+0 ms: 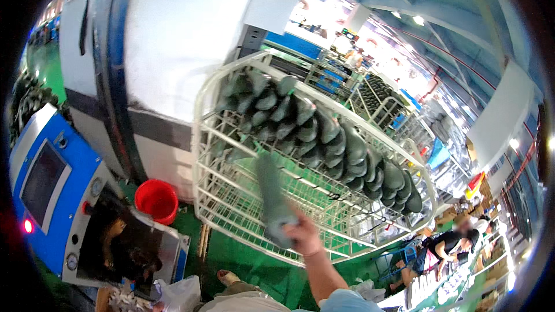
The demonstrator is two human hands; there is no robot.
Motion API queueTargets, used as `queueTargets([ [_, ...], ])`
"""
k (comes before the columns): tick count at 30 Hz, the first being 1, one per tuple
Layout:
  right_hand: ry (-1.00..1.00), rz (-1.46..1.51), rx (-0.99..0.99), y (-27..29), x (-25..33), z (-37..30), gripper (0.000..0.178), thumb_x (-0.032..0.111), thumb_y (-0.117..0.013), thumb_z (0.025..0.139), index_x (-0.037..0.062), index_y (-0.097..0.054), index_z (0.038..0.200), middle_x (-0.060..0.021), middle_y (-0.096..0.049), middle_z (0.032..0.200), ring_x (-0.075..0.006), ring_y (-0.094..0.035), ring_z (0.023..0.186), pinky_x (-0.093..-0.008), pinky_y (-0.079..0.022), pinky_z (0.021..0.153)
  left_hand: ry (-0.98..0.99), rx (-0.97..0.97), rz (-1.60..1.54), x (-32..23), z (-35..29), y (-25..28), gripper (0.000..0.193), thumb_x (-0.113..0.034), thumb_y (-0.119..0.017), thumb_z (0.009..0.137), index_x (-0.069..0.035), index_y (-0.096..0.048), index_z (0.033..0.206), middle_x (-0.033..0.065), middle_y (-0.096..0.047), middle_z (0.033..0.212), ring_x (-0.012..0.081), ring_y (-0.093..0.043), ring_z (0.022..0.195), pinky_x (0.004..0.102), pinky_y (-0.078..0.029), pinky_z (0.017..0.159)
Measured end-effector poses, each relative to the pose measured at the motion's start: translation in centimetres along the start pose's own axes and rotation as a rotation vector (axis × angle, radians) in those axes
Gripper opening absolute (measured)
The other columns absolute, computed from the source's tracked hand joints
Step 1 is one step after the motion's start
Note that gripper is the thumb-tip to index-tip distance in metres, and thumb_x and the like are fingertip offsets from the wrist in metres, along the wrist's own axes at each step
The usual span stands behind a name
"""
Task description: The person takes shoes from a conveyor belt, places them into a pressing machine, wipes the shoes with a cloth, and periodically retrieves shoe lasts from a nearby rack.
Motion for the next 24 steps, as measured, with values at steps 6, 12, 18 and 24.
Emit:
queueTargets([
  [6,0.623,0.394,-0.414,10.0,14.3,-2.3,0.049,0.031,-0.050,0.096,-0.0043,-0.047,0.129,-0.0300,-0.054,0.120,-0.0288,-0.065,0.087,-0.0310,-0.059,0.066,-0.027,0.003,0.097,0.1,1.9,-5.0,0.049,-0.033,-0.056,0.088,-0.005,-0.051,0.128,0.0139,-0.055,0.126,0.0315,-0.056,0.111,0.0456,-0.041,0.103],
  [12,0.423,0.759,-0.495,23.7,22.1,0.1,0.040,0.037,-0.042,0.100,0.0029,-0.056,0.115,-0.0156,-0.063,0.097,-0.0242,-0.062,0.068,-0.0245,-0.050,0.047,-0.050,-0.022,0.095,1.3,2.8,-7.8,0.050,-0.034,-0.056,0.088,-0.005,-0.050,0.128,0.0136,-0.054,0.126,0.0312,-0.056,0.111,0.0454,-0.041,0.103],
  [18,0.108,0.437,-0.711,25.7,22.1,1.2,0.059,0.064,-0.041,0.092,0.0108,-0.053,0.115,-0.0179,-0.058,0.092,-0.0120,-0.049,0.055,-0.0179,-0.038,0.041,-0.202,-0.219,-0.066,0.5,0.3,-3.4,0.051,-0.034,-0.056,0.088,-0.005,-0.050,0.129,0.0134,-0.054,0.126,0.0310,-0.056,0.111,0.0453,-0.041,0.103],
  [24,0.435,-1.225,-0.620,22.5,21.6,2.2,0.050,0.034,-0.056,0.091,-0.0008,-0.048,0.126,-0.0208,-0.057,0.110,-0.0231,-0.051,0.094,-0.0308,-0.043,0.076,-0.869,-0.695,-0.662,4.8,-18.5,22.2,0.052,-0.035,-0.056,0.088,-0.005,-0.049,0.130,0.0131,-0.054,0.126,0.0307,-0.056,0.111,0.0451,-0.041,0.103],
])
Point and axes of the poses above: each hand's wrist, its own z-axis towards the middle knuckle, its own y-axis out of the back of the hand, x = y × z, the point moved 3 cm from there along z, towards the middle knuckle
